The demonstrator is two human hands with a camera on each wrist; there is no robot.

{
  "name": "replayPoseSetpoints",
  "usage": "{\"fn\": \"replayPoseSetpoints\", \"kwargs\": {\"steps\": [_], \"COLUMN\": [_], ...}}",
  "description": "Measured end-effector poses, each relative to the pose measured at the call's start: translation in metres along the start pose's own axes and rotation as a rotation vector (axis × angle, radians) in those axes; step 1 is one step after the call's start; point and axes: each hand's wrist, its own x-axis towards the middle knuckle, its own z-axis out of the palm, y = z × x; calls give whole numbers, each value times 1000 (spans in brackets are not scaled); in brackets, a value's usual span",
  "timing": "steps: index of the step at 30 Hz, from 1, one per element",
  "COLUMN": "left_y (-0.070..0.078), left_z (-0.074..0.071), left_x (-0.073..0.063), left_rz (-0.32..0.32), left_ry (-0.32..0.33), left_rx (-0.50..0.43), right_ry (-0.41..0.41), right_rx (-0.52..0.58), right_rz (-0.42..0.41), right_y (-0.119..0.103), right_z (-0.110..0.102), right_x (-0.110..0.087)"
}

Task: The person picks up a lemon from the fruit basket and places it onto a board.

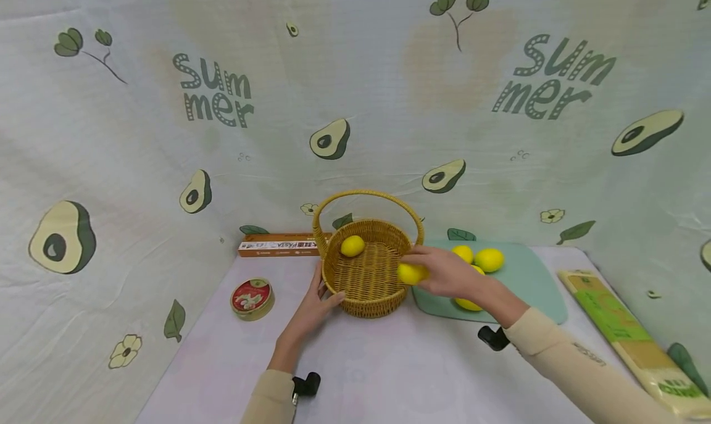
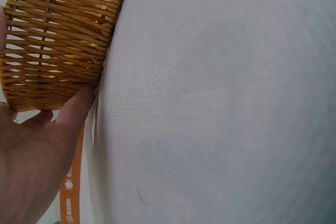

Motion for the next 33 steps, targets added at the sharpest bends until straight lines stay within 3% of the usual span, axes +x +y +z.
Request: {"fn": "replayPoseSetpoints", "kwargs": {"steps": [13, 22, 33], "left_y": [1, 2, 2], "left_z": [2, 1, 1], "left_x": [-1, -1, 1], "left_rz": [-17, -16, -24], "left_ry": [12, 7, 10], "left_rx": [1, -4, 13], "right_ry": [15, 54, 43], "right_rx": [-27, -27, 5], "right_rz": [80, 166, 277], "right_y": [30, 54, 78], "right_z": [-8, -10, -17], "right_x": [-28, -51, -85]}}
